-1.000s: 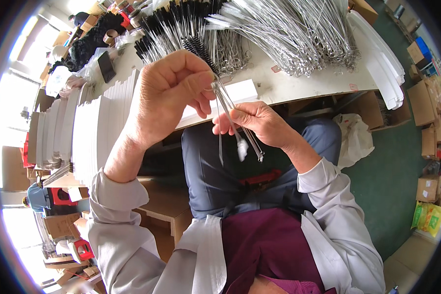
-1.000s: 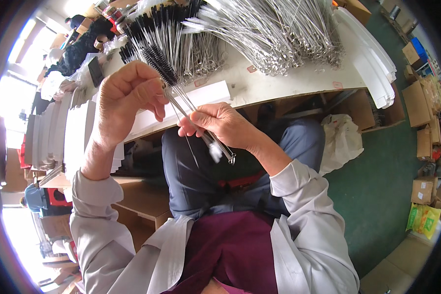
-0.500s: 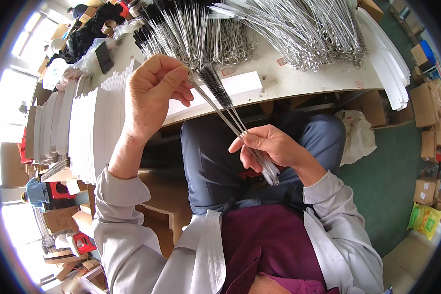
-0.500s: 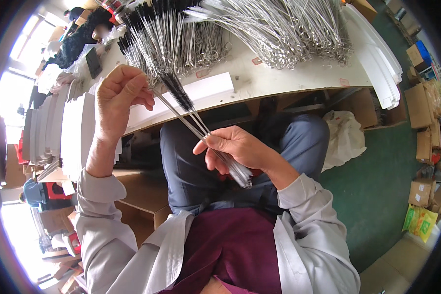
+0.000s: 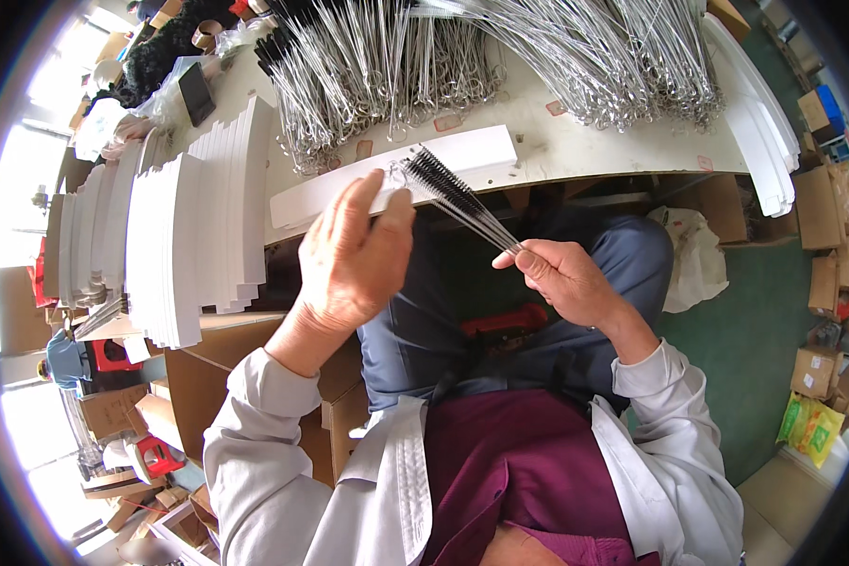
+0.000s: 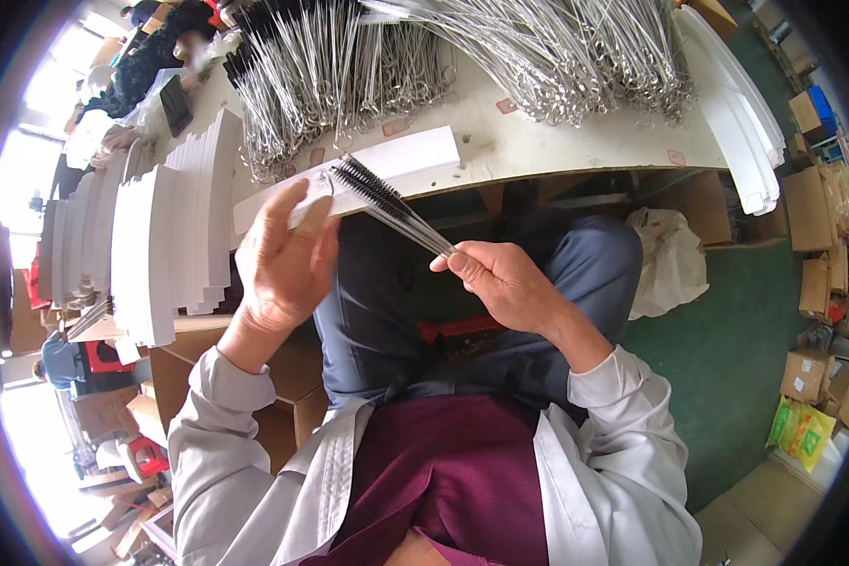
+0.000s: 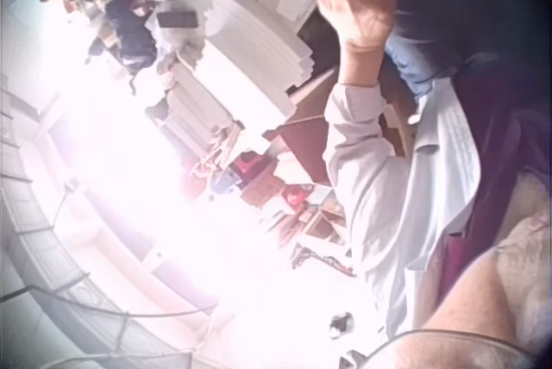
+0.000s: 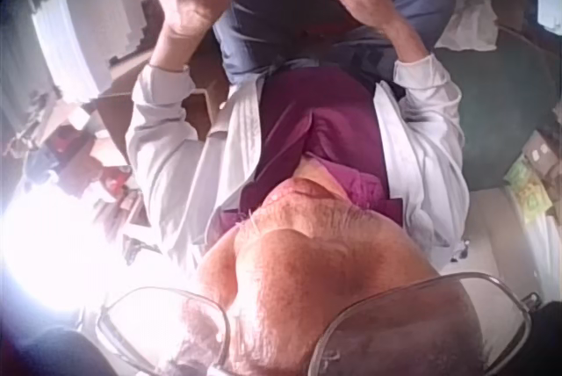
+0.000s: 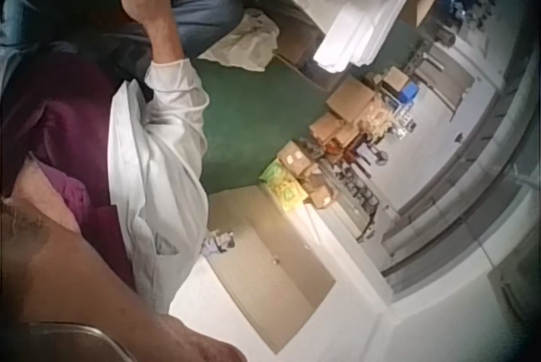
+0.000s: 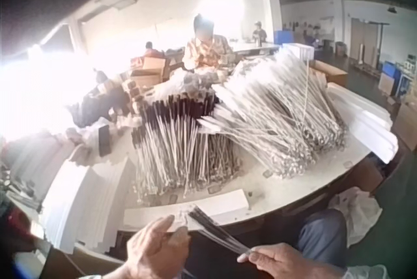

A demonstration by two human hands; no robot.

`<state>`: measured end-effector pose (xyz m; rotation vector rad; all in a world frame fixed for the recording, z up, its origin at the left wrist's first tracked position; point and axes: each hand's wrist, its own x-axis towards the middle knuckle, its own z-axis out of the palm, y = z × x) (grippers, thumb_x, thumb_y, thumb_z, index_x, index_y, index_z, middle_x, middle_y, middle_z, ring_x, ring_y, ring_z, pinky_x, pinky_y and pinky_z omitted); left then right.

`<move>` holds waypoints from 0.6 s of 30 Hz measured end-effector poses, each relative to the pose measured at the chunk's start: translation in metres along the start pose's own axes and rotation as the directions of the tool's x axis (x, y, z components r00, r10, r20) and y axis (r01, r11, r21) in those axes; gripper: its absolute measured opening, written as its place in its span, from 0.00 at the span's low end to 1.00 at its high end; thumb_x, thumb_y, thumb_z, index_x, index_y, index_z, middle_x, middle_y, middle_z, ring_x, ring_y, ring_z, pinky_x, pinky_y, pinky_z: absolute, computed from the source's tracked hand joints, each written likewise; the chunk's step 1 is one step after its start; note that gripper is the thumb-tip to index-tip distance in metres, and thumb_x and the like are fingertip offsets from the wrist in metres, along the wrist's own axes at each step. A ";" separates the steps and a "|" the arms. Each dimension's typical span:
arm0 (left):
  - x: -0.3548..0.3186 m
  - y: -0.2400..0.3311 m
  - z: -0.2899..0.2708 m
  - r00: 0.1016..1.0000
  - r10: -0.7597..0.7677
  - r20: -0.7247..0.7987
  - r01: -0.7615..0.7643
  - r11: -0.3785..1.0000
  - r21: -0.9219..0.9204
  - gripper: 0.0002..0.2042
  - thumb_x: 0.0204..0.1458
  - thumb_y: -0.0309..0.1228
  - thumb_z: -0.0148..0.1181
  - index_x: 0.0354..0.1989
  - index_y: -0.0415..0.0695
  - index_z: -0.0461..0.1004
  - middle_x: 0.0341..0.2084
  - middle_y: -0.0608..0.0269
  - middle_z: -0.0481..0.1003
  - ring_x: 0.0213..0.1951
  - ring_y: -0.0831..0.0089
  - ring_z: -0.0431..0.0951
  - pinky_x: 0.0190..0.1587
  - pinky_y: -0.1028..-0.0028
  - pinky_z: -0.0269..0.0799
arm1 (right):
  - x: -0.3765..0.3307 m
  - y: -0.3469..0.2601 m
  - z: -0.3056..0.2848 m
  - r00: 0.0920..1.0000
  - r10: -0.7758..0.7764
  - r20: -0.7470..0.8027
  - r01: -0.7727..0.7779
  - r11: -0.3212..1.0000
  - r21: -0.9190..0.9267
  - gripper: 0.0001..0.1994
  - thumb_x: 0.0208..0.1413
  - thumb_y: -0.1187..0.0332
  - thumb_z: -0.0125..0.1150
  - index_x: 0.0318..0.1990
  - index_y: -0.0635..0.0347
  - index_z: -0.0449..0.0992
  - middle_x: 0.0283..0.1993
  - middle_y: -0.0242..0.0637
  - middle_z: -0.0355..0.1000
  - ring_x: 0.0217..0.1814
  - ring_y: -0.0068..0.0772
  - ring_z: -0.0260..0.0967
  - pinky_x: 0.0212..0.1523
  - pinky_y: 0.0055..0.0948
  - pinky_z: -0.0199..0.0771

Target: Packing metal-wire brushes into a white cardboard box.

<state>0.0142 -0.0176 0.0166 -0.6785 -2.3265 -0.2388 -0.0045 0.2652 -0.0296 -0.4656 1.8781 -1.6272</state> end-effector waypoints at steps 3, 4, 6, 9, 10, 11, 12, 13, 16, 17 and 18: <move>-0.010 0.010 0.009 0.991 0.104 0.080 -0.096 0.991 -0.097 0.18 0.47 0.25 0.70 0.49 0.37 0.80 0.51 0.44 0.75 0.48 0.48 0.81 0.52 0.58 0.80 | -0.001 0.001 -0.003 0.999 -0.029 -0.034 0.028 0.999 -0.039 0.19 0.75 0.57 0.51 0.47 0.64 0.82 0.25 0.22 0.59 0.27 0.15 0.53 0.28 0.22 0.60; -0.011 0.006 0.008 0.990 0.046 0.132 -0.034 0.996 -0.088 0.19 0.48 0.27 0.71 0.49 0.36 0.80 0.52 0.43 0.75 0.50 0.48 0.80 0.54 0.57 0.79 | -0.001 0.002 -0.006 0.999 -0.027 -0.031 0.026 0.999 -0.038 0.19 0.75 0.57 0.51 0.47 0.64 0.82 0.25 0.22 0.59 0.27 0.15 0.53 0.28 0.22 0.60; -0.012 -0.012 0.010 0.961 -0.139 0.241 0.161 0.984 -0.076 0.23 0.49 0.34 0.72 0.52 0.36 0.79 0.55 0.41 0.73 0.55 0.45 0.76 0.59 0.53 0.74 | -0.005 0.007 -0.016 0.997 -0.017 -0.080 0.014 0.999 -0.047 0.20 0.75 0.55 0.51 0.45 0.63 0.83 0.23 0.21 0.57 0.26 0.15 0.52 0.26 0.23 0.58; -0.011 -0.051 0.022 0.899 -0.215 0.382 0.183 0.976 0.119 0.40 0.47 0.44 0.75 0.65 0.33 0.68 0.60 0.39 0.70 0.64 0.45 0.68 0.68 0.54 0.64 | -0.014 -0.001 -0.032 0.988 0.107 -0.110 -0.121 0.984 -0.134 0.20 0.74 0.55 0.52 0.44 0.63 0.83 0.22 0.20 0.57 0.25 0.14 0.52 0.26 0.23 0.56; -0.016 -0.061 0.027 0.891 -0.195 0.411 0.159 0.980 0.120 0.47 0.44 0.47 0.77 0.68 0.31 0.64 0.59 0.42 0.71 0.65 0.48 0.67 0.69 0.55 0.62 | -0.015 0.002 -0.035 0.987 0.114 -0.110 -0.125 0.988 -0.093 0.20 0.74 0.55 0.53 0.44 0.63 0.84 0.21 0.20 0.57 0.25 0.14 0.51 0.26 0.24 0.55; -0.016 -0.062 0.029 0.891 -0.190 0.412 0.158 0.981 0.111 0.47 0.44 0.47 0.77 0.68 0.31 0.64 0.59 0.42 0.71 0.65 0.48 0.67 0.69 0.55 0.62 | -0.017 0.002 -0.034 0.986 0.120 -0.117 -0.131 0.987 -0.092 0.20 0.74 0.55 0.53 0.44 0.63 0.84 0.21 0.20 0.57 0.25 0.14 0.51 0.26 0.24 0.55; -0.014 -0.063 0.031 0.836 -0.242 0.493 0.199 0.970 0.139 0.46 0.42 0.45 0.79 0.67 0.32 0.65 0.58 0.43 0.71 0.64 0.47 0.68 0.67 0.55 0.64 | -0.018 0.002 -0.034 0.986 0.120 -0.116 -0.132 0.986 -0.102 0.21 0.74 0.54 0.53 0.44 0.64 0.84 0.21 0.20 0.57 0.25 0.14 0.51 0.26 0.24 0.54; -0.014 -0.063 0.033 0.770 -0.291 0.568 0.235 0.957 0.171 0.45 0.41 0.44 0.80 0.66 0.33 0.67 0.57 0.44 0.72 0.63 0.46 0.70 0.66 0.54 0.66 | -0.019 0.002 -0.033 0.986 0.119 -0.114 -0.132 0.985 -0.112 0.21 0.75 0.54 0.52 0.44 0.64 0.84 0.21 0.20 0.57 0.25 0.14 0.51 0.25 0.25 0.54; -0.031 -0.065 0.038 0.810 -0.286 0.513 0.240 0.958 0.156 0.37 0.40 0.39 0.80 0.58 0.33 0.71 0.53 0.44 0.74 0.59 0.47 0.73 0.62 0.56 0.70 | -0.026 0.011 -0.034 0.991 0.053 -0.122 -0.074 0.983 -0.171 0.22 0.75 0.54 0.52 0.43 0.65 0.84 0.21 0.21 0.56 0.25 0.13 0.51 0.25 0.25 0.53; -0.032 -0.064 0.036 0.845 -0.259 0.469 0.193 0.964 0.185 0.32 0.41 0.36 0.79 0.54 0.34 0.73 0.51 0.43 0.74 0.58 0.47 0.73 0.61 0.56 0.70 | -0.029 0.010 -0.034 0.991 0.054 -0.121 -0.074 0.983 -0.170 0.22 0.75 0.54 0.52 0.43 0.65 0.84 0.21 0.21 0.56 0.25 0.13 0.51 0.25 0.25 0.53; -0.032 -0.061 0.031 0.843 -0.261 0.470 0.193 0.963 0.187 0.32 0.41 0.36 0.79 0.54 0.34 0.73 0.51 0.43 0.74 0.58 0.47 0.73 0.61 0.56 0.70 | -0.033 0.006 -0.035 0.989 0.092 -0.115 -0.107 0.984 -0.140 0.22 0.75 0.54 0.51 0.43 0.65 0.84 0.21 0.21 0.57 0.25 0.13 0.51 0.25 0.24 0.53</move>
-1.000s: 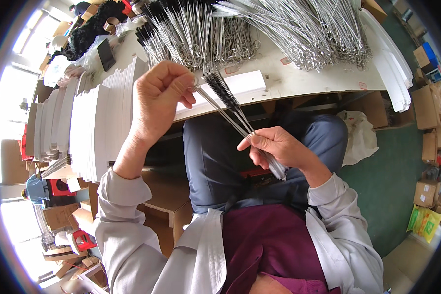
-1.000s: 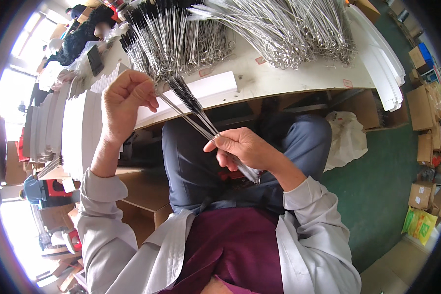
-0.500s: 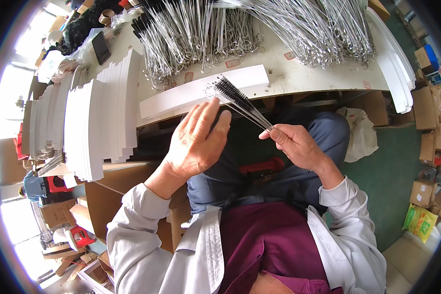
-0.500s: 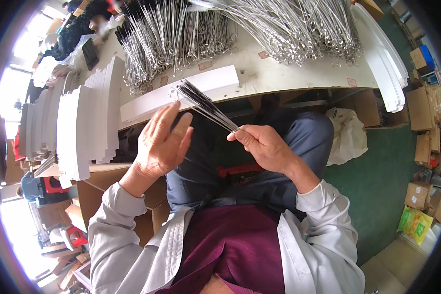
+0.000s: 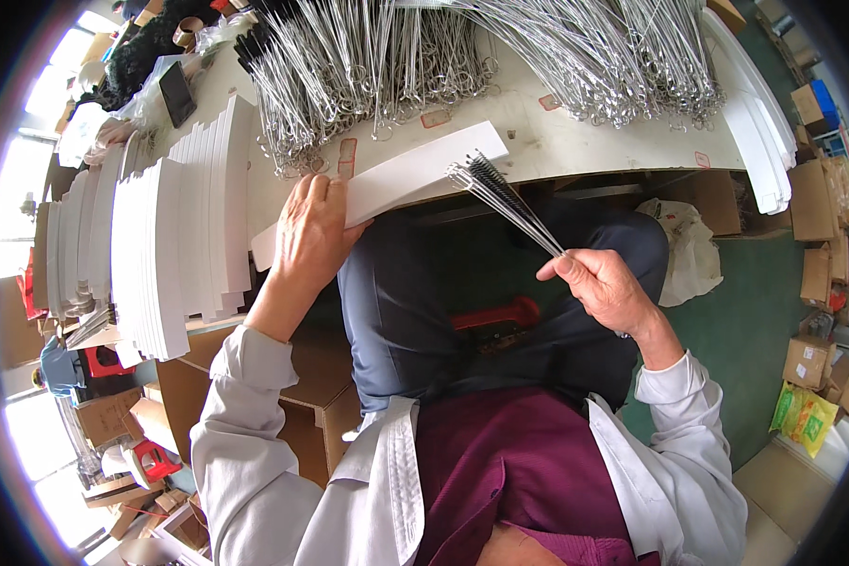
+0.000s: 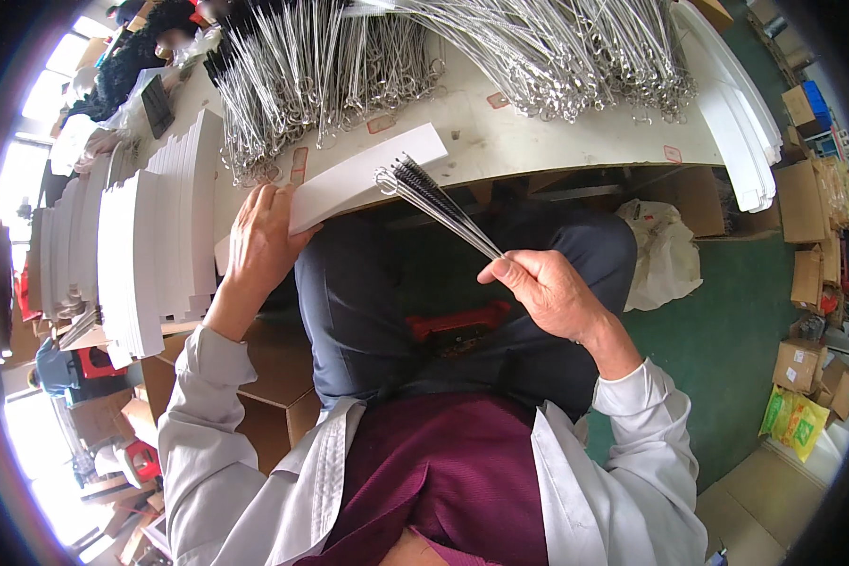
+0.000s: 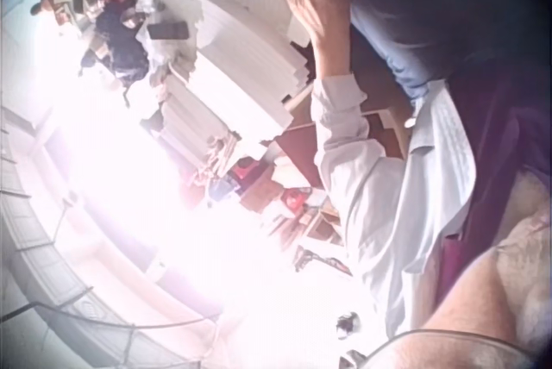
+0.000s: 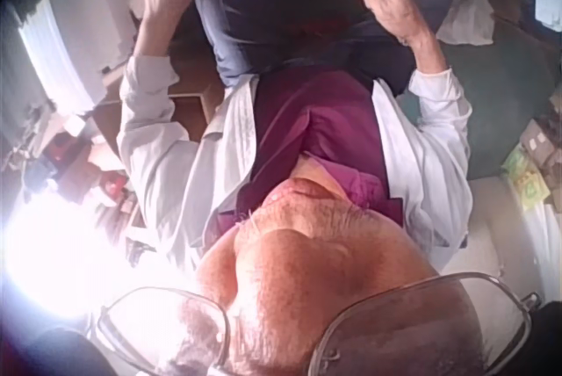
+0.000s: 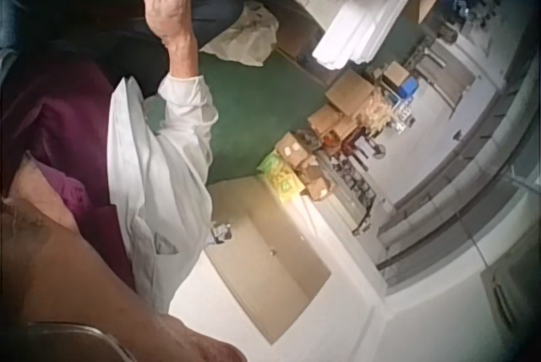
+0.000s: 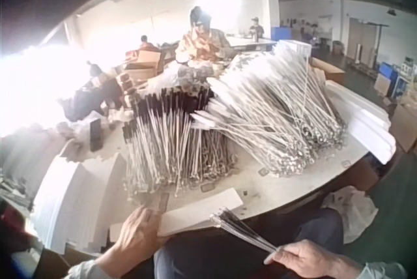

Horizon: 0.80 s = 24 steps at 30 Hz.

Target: Packing metal-wire brushes into a white cardboard box.

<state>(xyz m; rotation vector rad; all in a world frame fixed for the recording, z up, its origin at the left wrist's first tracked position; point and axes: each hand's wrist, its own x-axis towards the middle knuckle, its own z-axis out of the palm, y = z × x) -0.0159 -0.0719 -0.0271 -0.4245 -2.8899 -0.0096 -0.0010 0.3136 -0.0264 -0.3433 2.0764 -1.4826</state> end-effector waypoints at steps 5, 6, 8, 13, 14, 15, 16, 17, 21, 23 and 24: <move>-0.011 -0.002 -0.034 0.947 -0.314 -0.068 0.277 0.906 -0.320 0.16 0.51 0.27 0.68 0.47 0.36 0.76 0.34 0.49 0.79 0.41 0.48 0.81 0.46 0.58 0.78 | -0.019 -0.010 -0.006 0.998 0.063 0.009 -0.063 0.998 0.028 0.22 0.75 0.54 0.51 0.42 0.65 0.84 0.20 0.21 0.58 0.24 0.13 0.51 0.25 0.24 0.54; -0.009 -0.006 -0.037 0.909 -0.400 -0.121 0.324 0.857 -0.401 0.11 0.54 0.28 0.66 0.43 0.37 0.77 0.25 0.55 0.79 0.28 0.53 0.82 0.35 0.61 0.78 | -0.021 -0.012 -0.005 0.998 0.058 0.010 -0.058 0.998 0.037 0.22 0.75 0.54 0.51 0.42 0.65 0.84 0.21 0.21 0.57 0.24 0.14 0.51 0.25 0.24 0.54; 0.000 -0.010 -0.048 0.811 -0.555 0.183 0.367 0.240 -0.899 0.10 0.58 0.33 0.65 0.38 0.37 0.78 0.23 0.58 0.78 0.26 0.66 0.81 0.31 0.68 0.77 | -0.023 -0.014 0.001 0.998 0.054 0.012 -0.055 0.997 0.052 0.22 0.75 0.54 0.51 0.42 0.65 0.83 0.21 0.21 0.57 0.24 0.14 0.51 0.25 0.23 0.53; 0.016 -0.006 -0.065 0.779 -0.608 0.155 0.028 -0.212 -0.977 0.16 0.63 0.37 0.62 0.48 0.35 0.74 0.33 0.51 0.78 0.32 0.65 0.79 0.40 0.66 0.79 | -0.014 -0.026 0.033 0.983 -0.062 0.175 0.053 0.997 0.058 0.22 0.75 0.55 0.51 0.41 0.65 0.83 0.25 0.29 0.72 0.29 0.18 0.64 0.32 0.25 0.67; 0.015 -0.007 -0.063 0.759 -0.630 0.161 -0.023 -0.273 -0.962 0.17 0.63 0.37 0.62 0.49 0.33 0.74 0.34 0.48 0.78 0.34 0.64 0.79 0.42 0.64 0.78 | -0.013 -0.024 0.037 0.978 -0.071 0.195 0.064 0.997 0.043 0.22 0.75 0.55 0.51 0.41 0.65 0.83 0.31 0.35 0.79 0.32 0.22 0.69 0.36 0.26 0.71; 0.015 -0.007 -0.061 0.756 -0.634 0.161 -0.024 -0.273 -0.962 0.17 0.63 0.37 0.62 0.49 0.33 0.74 0.34 0.48 0.78 0.34 0.64 0.79 0.42 0.64 0.78 | -0.013 -0.025 0.041 0.977 -0.071 0.200 0.064 0.997 0.041 0.22 0.75 0.55 0.51 0.41 0.65 0.83 0.31 0.35 0.79 0.32 0.22 0.69 0.36 0.26 0.71; 0.015 -0.006 -0.060 0.710 -0.685 0.162 -0.069 -0.296 -0.953 0.16 0.62 0.36 0.62 0.47 0.34 0.74 0.33 0.47 0.78 0.33 0.62 0.80 0.41 0.63 0.79 | -0.014 -0.027 0.043 0.975 -0.064 0.211 0.060 0.998 0.026 0.22 0.75 0.55 0.51 0.41 0.65 0.83 0.31 0.37 0.79 0.32 0.24 0.70 0.37 0.27 0.72; 0.015 -0.005 -0.056 0.664 -0.728 0.170 -0.114 -0.323 -0.939 0.15 0.61 0.36 0.62 0.46 0.34 0.74 0.33 0.47 0.78 0.32 0.61 0.80 0.40 0.62 0.79 | -0.014 -0.026 0.045 0.975 -0.050 0.216 0.050 0.999 0.008 0.22 0.75 0.55 0.51 0.41 0.65 0.83 0.32 0.38 0.80 0.32 0.26 0.71 0.37 0.28 0.72; 0.011 0.000 -0.045 0.662 -0.719 0.212 -0.179 -0.426 -0.887 0.15 0.62 0.36 0.61 0.47 0.35 0.73 0.33 0.47 0.78 0.33 0.60 0.79 0.41 0.62 0.79 | -0.012 -0.021 0.051 0.983 -0.065 0.173 0.077 0.995 -0.064 0.22 0.75 0.55 0.51 0.41 0.67 0.83 0.32 0.42 0.80 0.32 0.30 0.73 0.38 0.30 0.74; 0.008 0.010 -0.042 0.630 -0.751 0.198 -0.196 -0.400 -0.895 0.16 0.62 0.36 0.60 0.48 0.35 0.72 0.34 0.47 0.78 0.33 0.60 0.79 0.42 0.62 0.78 | -0.013 -0.022 0.055 0.983 -0.050 0.177 0.064 0.995 -0.077 0.22 0.75 0.55 0.52 0.41 0.68 0.82 0.32 0.44 0.80 0.33 0.33 0.76 0.39 0.32 0.75; 0.007 0.013 -0.042 0.629 -0.751 0.201 -0.195 -0.403 -0.894 0.16 0.62 0.36 0.60 0.48 0.35 0.72 0.34 0.47 0.78 0.33 0.60 0.79 0.42 0.62 0.78 | -0.012 -0.021 0.057 0.983 -0.047 0.178 0.061 0.995 -0.077 0.22 0.75 0.55 0.52 0.41 0.68 0.82 0.32 0.44 0.80 0.33 0.33 0.76 0.39 0.32 0.75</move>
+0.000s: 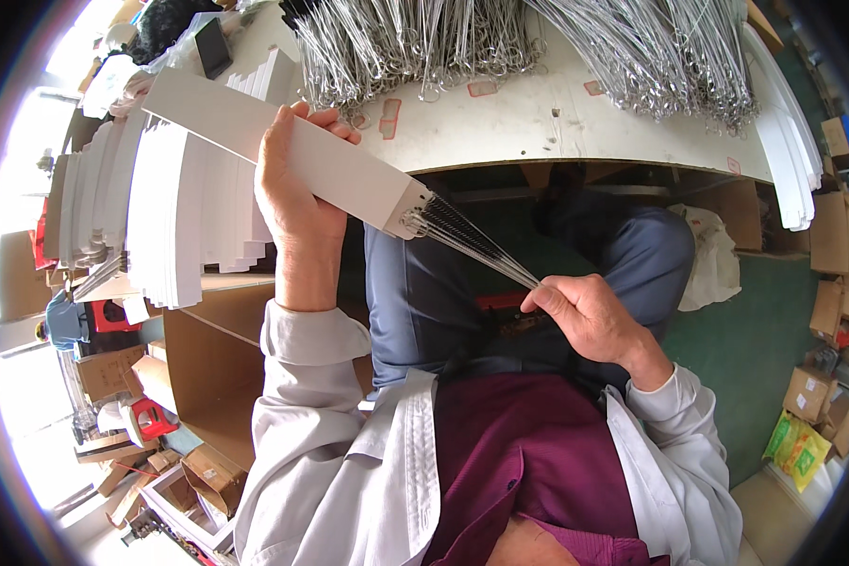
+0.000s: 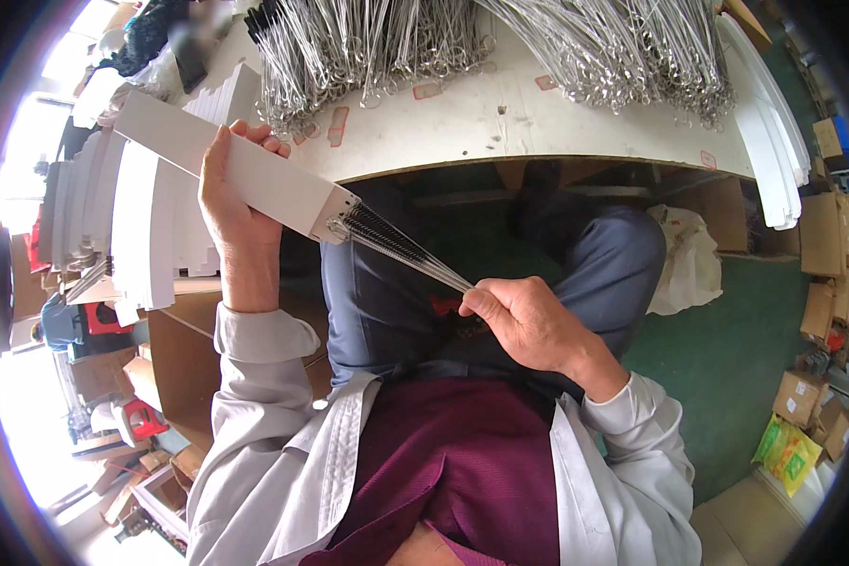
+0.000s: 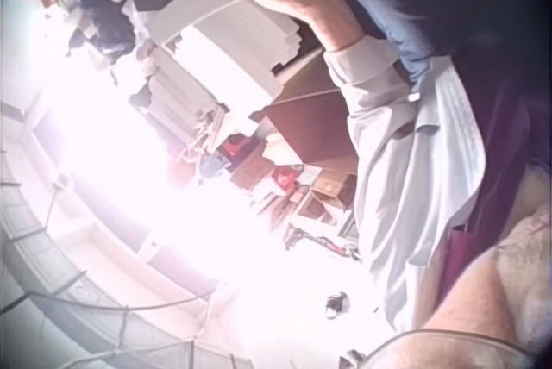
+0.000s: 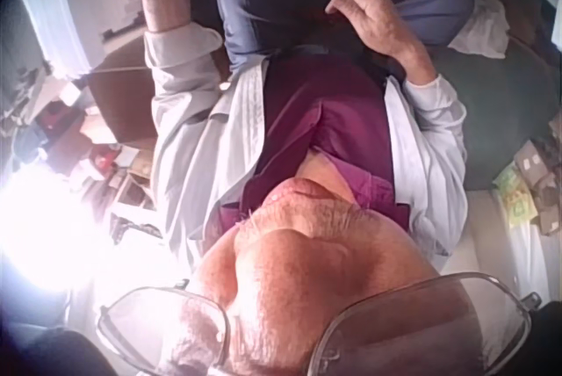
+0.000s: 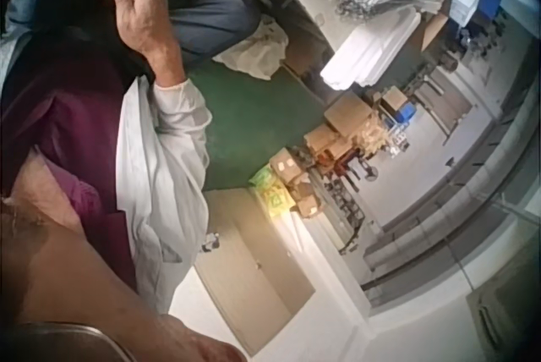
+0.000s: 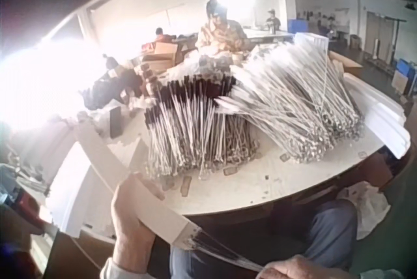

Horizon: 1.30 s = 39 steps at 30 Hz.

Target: Packing metal-wire brushes into a white cardboard box.

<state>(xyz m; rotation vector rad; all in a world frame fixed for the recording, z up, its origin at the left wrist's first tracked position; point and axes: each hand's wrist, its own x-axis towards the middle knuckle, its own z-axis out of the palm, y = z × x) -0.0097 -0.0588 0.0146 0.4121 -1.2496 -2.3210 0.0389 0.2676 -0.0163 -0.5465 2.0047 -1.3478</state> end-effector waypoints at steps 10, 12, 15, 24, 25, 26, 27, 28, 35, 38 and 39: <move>-0.027 -0.023 -0.001 0.999 -0.045 -0.007 0.044 0.996 -0.080 0.18 0.64 0.39 0.58 0.49 0.35 0.71 0.35 0.46 0.77 0.34 0.59 0.79 0.42 0.59 0.78 | 0.012 0.022 0.004 0.995 -0.041 0.087 0.029 0.990 0.140 0.21 0.74 0.56 0.53 0.39 0.67 0.82 0.21 0.29 0.69 0.24 0.21 0.61 0.28 0.29 0.64; -0.036 -0.032 0.002 0.996 -0.074 0.040 0.077 0.994 -0.075 0.18 0.64 0.40 0.57 0.49 0.35 0.71 0.34 0.46 0.77 0.33 0.59 0.79 0.41 0.59 0.78 | 0.020 0.020 -0.004 0.970 0.046 0.238 -0.092 0.979 0.183 0.20 0.74 0.58 0.53 0.38 0.67 0.83 0.20 0.28 0.65 0.24 0.21 0.59 0.27 0.30 0.62; -0.049 -0.056 0.002 0.990 -0.138 0.039 0.140 0.988 -0.062 0.18 0.64 0.41 0.58 0.49 0.36 0.71 0.34 0.46 0.77 0.32 0.58 0.80 0.41 0.58 0.79 | 0.034 0.005 -0.002 0.983 0.054 0.178 -0.064 0.997 0.053 0.21 0.73 0.57 0.54 0.38 0.67 0.84 0.33 0.44 0.82 0.36 0.31 0.76 0.42 0.32 0.74; -0.037 -0.045 -0.007 0.991 -0.123 -0.062 0.108 0.974 -0.199 0.19 0.65 0.44 0.57 0.47 0.37 0.68 0.36 0.48 0.73 0.37 0.60 0.75 0.47 0.59 0.75 | 0.057 -0.018 -0.016 0.993 -0.033 0.117 0.052 0.985 -0.164 0.13 0.58 0.65 0.70 0.42 0.67 0.81 0.32 0.51 0.80 0.34 0.47 0.81 0.38 0.37 0.77; -0.032 -0.043 -0.016 0.992 -0.100 -0.081 0.081 0.976 -0.203 0.20 0.65 0.45 0.57 0.47 0.38 0.68 0.37 0.48 0.74 0.37 0.59 0.76 0.47 0.57 0.76 | 0.055 -0.012 -0.021 0.991 -0.014 0.133 0.041 0.979 -0.200 0.14 0.59 0.63 0.71 0.41 0.67 0.81 0.32 0.46 0.82 0.34 0.39 0.82 0.38 0.34 0.78; -0.036 -0.036 -0.005 0.985 -0.086 -0.147 0.058 0.981 -0.183 0.18 0.66 0.42 0.56 0.45 0.36 0.68 0.38 0.49 0.72 0.37 0.61 0.73 0.48 0.60 0.74 | 0.050 -0.005 -0.027 0.983 0.095 0.158 -0.083 0.993 -0.079 0.16 0.59 0.60 0.72 0.42 0.67 0.81 0.33 0.43 0.82 0.34 0.34 0.81 0.38 0.33 0.78; -0.037 -0.038 -0.004 0.985 -0.086 -0.146 0.058 0.981 -0.185 0.18 0.66 0.42 0.56 0.45 0.36 0.68 0.38 0.49 0.72 0.37 0.61 0.73 0.48 0.60 0.74 | 0.046 0.000 -0.029 0.961 0.198 0.195 -0.209 0.977 0.040 0.18 0.60 0.57 0.73 0.43 0.67 0.81 0.34 0.41 0.82 0.35 0.30 0.80 0.39 0.31 0.78; -0.037 -0.041 -0.005 0.990 -0.093 -0.104 0.072 0.980 -0.186 0.18 0.66 0.43 0.56 0.45 0.36 0.68 0.38 0.48 0.72 0.37 0.61 0.73 0.48 0.60 0.74 | 0.045 0.005 -0.024 0.961 0.198 0.193 -0.209 0.977 0.039 0.18 0.60 0.57 0.73 0.43 0.67 0.81 0.34 0.41 0.82 0.35 0.30 0.80 0.39 0.31 0.78; -0.085 -0.080 0.023 0.986 -0.158 0.056 0.163 0.982 -0.096 0.21 0.68 0.49 0.52 0.46 0.39 0.70 0.38 0.50 0.78 0.43 0.54 0.79 0.54 0.54 0.75 | 0.072 -0.011 0.022 0.956 -0.122 -0.267 0.174 0.968 0.181 0.24 0.61 0.52 0.72 0.46 0.71 0.80 0.35 0.40 0.82 0.36 0.24 0.78 0.37 0.29 0.79; -0.097 -0.074 0.021 0.977 -0.208 0.047 0.210 0.977 -0.039 0.22 0.69 0.50 0.52 0.49 0.39 0.70 0.39 0.50 0.79 0.45 0.56 0.80 0.56 0.58 0.75 | 0.077 -0.004 0.022 0.977 -0.070 -0.203 0.121 0.961 0.250 0.23 0.60 0.53 0.73 0.42 0.70 0.81 0.28 0.38 0.80 0.31 0.21 0.77 0.31 0.26 0.77; -0.101 -0.068 0.014 0.949 -0.299 0.103 0.289 0.952 0.099 0.20 0.68 0.47 0.54 0.48 0.39 0.72 0.39 0.50 0.80 0.44 0.59 0.81 0.54 0.60 0.76 | 0.076 -0.002 0.020 0.986 -0.052 -0.161 0.099 0.948 0.302 0.22 0.60 0.53 0.73 0.40 0.70 0.81 0.26 0.37 0.79 0.29 0.20 0.76 0.30 0.25 0.76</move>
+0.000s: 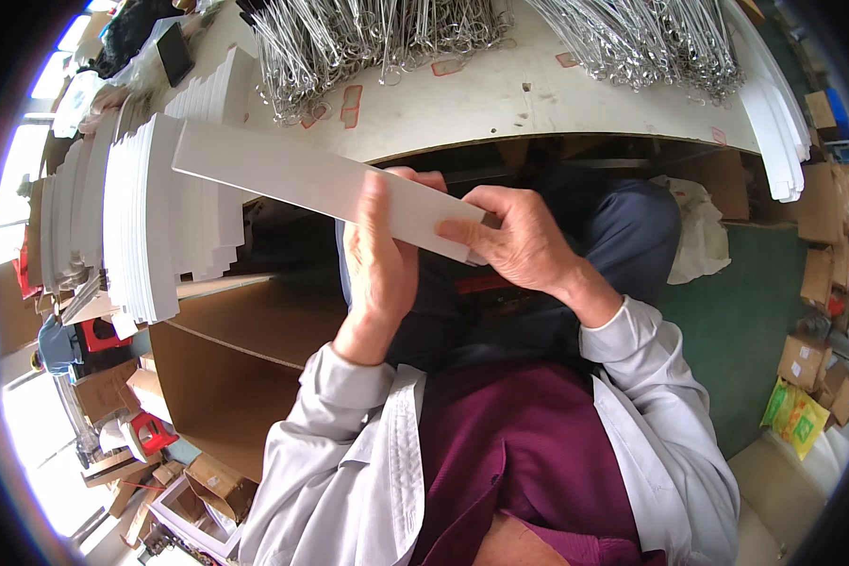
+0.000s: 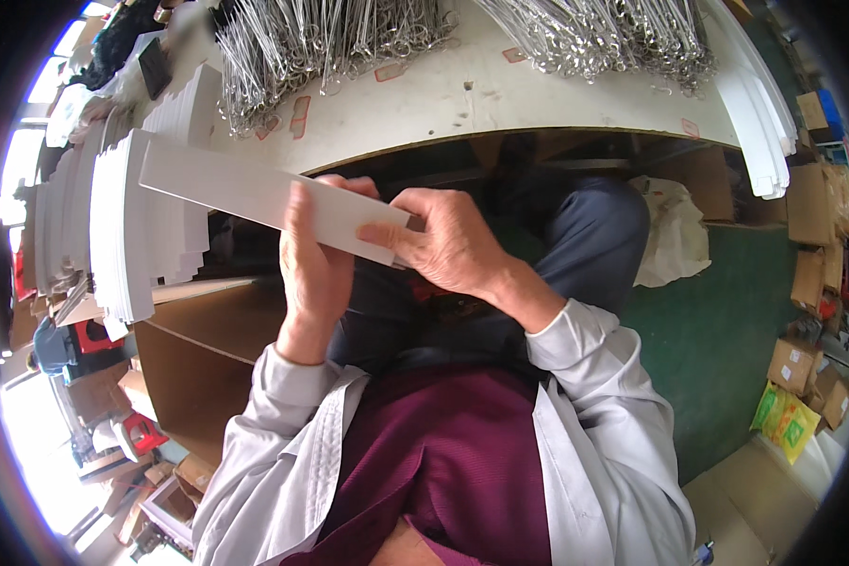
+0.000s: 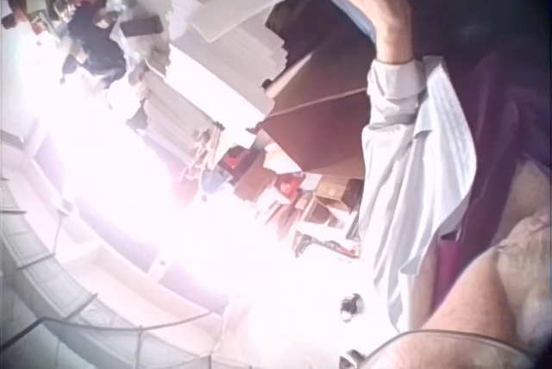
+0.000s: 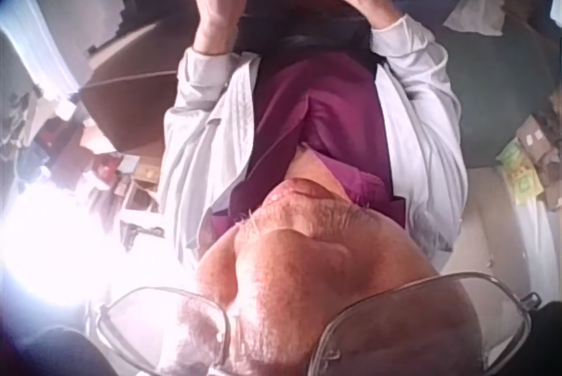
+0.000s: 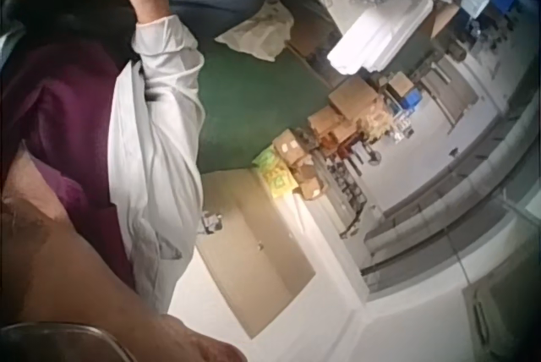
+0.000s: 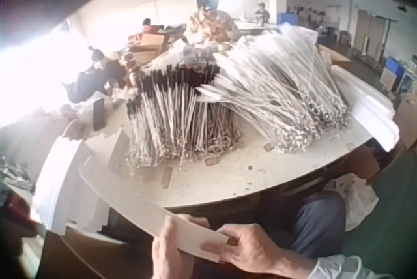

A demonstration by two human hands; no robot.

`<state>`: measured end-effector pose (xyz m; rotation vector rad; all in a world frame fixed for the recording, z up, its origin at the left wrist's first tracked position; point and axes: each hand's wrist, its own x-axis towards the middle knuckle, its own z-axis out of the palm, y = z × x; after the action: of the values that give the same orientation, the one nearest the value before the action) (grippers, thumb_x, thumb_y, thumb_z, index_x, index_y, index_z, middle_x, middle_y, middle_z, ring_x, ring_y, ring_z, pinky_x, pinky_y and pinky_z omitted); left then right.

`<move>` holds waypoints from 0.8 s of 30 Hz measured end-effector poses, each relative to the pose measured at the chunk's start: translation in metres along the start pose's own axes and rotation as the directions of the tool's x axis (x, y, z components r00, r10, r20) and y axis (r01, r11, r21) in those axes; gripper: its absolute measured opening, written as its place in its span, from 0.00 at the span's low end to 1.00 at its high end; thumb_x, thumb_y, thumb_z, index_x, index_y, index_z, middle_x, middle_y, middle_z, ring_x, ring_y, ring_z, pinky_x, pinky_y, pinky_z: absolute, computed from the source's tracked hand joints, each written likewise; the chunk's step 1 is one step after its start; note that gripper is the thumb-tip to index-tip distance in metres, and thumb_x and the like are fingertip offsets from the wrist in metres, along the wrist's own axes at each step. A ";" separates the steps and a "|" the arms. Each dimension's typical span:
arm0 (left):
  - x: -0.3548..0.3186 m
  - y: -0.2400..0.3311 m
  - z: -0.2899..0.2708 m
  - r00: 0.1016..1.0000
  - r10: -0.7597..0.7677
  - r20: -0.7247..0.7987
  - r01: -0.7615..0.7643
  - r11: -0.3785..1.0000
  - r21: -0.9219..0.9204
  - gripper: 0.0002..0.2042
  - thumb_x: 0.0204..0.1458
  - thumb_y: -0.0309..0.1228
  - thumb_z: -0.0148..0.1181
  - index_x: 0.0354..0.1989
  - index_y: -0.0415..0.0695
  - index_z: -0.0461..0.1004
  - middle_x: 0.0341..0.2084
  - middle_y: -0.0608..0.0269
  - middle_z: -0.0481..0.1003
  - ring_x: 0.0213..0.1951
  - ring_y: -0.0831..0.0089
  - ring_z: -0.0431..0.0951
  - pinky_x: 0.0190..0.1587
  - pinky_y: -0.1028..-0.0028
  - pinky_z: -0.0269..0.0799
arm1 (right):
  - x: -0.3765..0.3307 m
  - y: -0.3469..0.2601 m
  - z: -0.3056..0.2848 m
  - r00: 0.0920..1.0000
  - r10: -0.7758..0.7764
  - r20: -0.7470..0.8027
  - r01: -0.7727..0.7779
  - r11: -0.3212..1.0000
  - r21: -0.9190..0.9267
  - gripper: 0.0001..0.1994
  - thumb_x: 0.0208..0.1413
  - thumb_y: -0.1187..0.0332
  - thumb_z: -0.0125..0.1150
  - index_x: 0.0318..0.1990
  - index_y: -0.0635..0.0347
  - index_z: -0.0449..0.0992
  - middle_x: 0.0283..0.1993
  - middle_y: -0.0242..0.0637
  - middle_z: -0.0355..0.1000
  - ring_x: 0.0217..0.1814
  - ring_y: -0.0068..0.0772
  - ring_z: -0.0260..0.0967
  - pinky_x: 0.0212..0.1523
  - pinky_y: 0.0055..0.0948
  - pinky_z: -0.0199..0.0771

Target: Packing metal-wire brushes into a white cardboard box.

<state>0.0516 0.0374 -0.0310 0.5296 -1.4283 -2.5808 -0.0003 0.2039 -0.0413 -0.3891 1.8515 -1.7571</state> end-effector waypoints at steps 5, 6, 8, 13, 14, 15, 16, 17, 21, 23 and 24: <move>-0.054 0.053 -0.025 0.892 -0.085 0.443 -0.367 0.435 0.822 0.12 0.53 0.27 0.70 0.43 0.36 0.78 0.42 0.47 0.81 0.43 0.58 0.83 0.48 0.61 0.80 | -0.006 -0.006 -0.033 0.997 0.032 0.067 -0.025 0.995 -0.099 0.21 0.58 0.54 0.76 0.39 0.68 0.81 0.29 0.31 0.80 0.29 0.14 0.73 0.30 0.20 0.73; -0.059 0.057 -0.023 0.748 0.117 0.654 -0.661 0.223 0.716 0.14 0.46 0.23 0.73 0.41 0.35 0.79 0.43 0.46 0.81 0.42 0.55 0.84 0.47 0.59 0.80 | -0.007 -0.005 -0.033 0.994 0.020 0.103 -0.005 0.989 -0.146 0.21 0.57 0.54 0.76 0.38 0.67 0.81 0.29 0.32 0.79 0.29 0.15 0.73 0.29 0.22 0.73; -0.050 0.074 -0.006 0.607 0.098 0.789 -0.759 -0.221 0.612 0.29 0.37 0.28 0.78 0.52 0.35 0.76 0.52 0.41 0.77 0.54 0.43 0.77 0.58 0.51 0.73 | -0.010 -0.010 -0.032 0.991 0.021 0.134 0.005 0.981 -0.192 0.20 0.57 0.54 0.76 0.38 0.66 0.81 0.28 0.32 0.79 0.28 0.16 0.73 0.29 0.23 0.73; -0.014 0.048 -0.020 0.733 -0.256 0.631 -0.678 -0.196 0.708 0.36 0.39 0.30 0.77 0.60 0.40 0.68 0.42 0.50 0.77 0.44 0.49 0.79 0.47 0.55 0.75 | -0.010 -0.009 -0.015 0.982 0.026 0.185 0.023 0.967 -0.253 0.18 0.58 0.58 0.76 0.40 0.65 0.81 0.29 0.36 0.80 0.29 0.20 0.76 0.27 0.26 0.75; -0.013 0.041 -0.025 0.744 -0.291 0.602 -0.662 -0.195 0.724 0.35 0.39 0.30 0.76 0.59 0.40 0.68 0.38 0.52 0.78 0.40 0.51 0.81 0.41 0.56 0.77 | -0.011 -0.007 -0.013 0.994 0.007 0.108 0.018 0.973 -0.232 0.18 0.58 0.58 0.75 0.40 0.66 0.80 0.31 0.36 0.80 0.29 0.20 0.77 0.27 0.27 0.74; -0.014 0.037 -0.027 0.736 -0.240 0.633 -0.673 -0.170 0.720 0.32 0.41 0.31 0.76 0.56 0.41 0.69 0.34 0.53 0.79 0.35 0.51 0.82 0.35 0.57 0.79 | -0.014 -0.007 -0.015 0.996 -0.038 0.081 0.054 0.978 -0.203 0.16 0.62 0.60 0.72 0.42 0.67 0.80 0.32 0.37 0.80 0.30 0.18 0.75 0.27 0.25 0.74; -0.016 0.036 -0.028 0.732 -0.245 0.636 -0.678 -0.166 0.716 0.32 0.41 0.31 0.76 0.56 0.41 0.69 0.34 0.53 0.79 0.35 0.51 0.82 0.35 0.57 0.79 | -0.016 -0.004 -0.019 0.997 -0.035 0.074 0.050 0.978 -0.202 0.16 0.62 0.60 0.72 0.42 0.67 0.80 0.32 0.37 0.80 0.30 0.18 0.75 0.27 0.25 0.74; -0.017 0.034 -0.028 0.771 -0.241 0.590 -0.632 -0.173 0.755 0.31 0.41 0.32 0.76 0.56 0.41 0.69 0.35 0.52 0.80 0.35 0.50 0.83 0.36 0.58 0.79 | -0.018 0.001 -0.025 0.989 -0.147 0.018 0.148 0.962 -0.229 0.15 0.63 0.61 0.70 0.44 0.67 0.81 0.32 0.36 0.79 0.30 0.17 0.74 0.27 0.24 0.75; -0.016 0.023 -0.031 0.842 -0.220 0.493 -0.530 -0.158 0.833 0.27 0.45 0.37 0.75 0.52 0.39 0.72 0.38 0.49 0.81 0.38 0.50 0.84 0.39 0.58 0.81 | -0.031 0.013 -0.036 0.985 -0.150 -0.086 0.135 0.978 -0.162 0.11 0.67 0.66 0.65 0.46 0.67 0.82 0.29 0.33 0.77 0.29 0.17 0.73 0.27 0.21 0.75; -0.019 0.018 -0.031 0.855 -0.221 0.469 -0.505 -0.150 0.850 0.27 0.46 0.38 0.74 0.51 0.39 0.72 0.38 0.49 0.81 0.38 0.49 0.84 0.40 0.58 0.81 | -0.037 0.012 -0.034 0.991 -0.023 -0.134 0.021 1.000 -0.016 0.08 0.67 0.71 0.64 0.46 0.67 0.82 0.29 0.32 0.79 0.27 0.17 0.73 0.26 0.23 0.74; -0.022 0.015 -0.031 0.866 -0.220 0.450 -0.484 -0.137 0.864 0.27 0.46 0.39 0.74 0.51 0.39 0.72 0.37 0.48 0.81 0.39 0.49 0.84 0.40 0.57 0.81 | -0.037 0.012 -0.033 0.990 -0.020 -0.137 0.018 1.000 -0.018 0.08 0.67 0.71 0.64 0.46 0.67 0.82 0.29 0.32 0.79 0.27 0.17 0.73 0.26 0.23 0.74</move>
<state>0.0829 0.0112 -0.0286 -0.3096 -3.2679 -0.6947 0.0127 0.2530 -0.0467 -0.2997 1.9645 -1.8232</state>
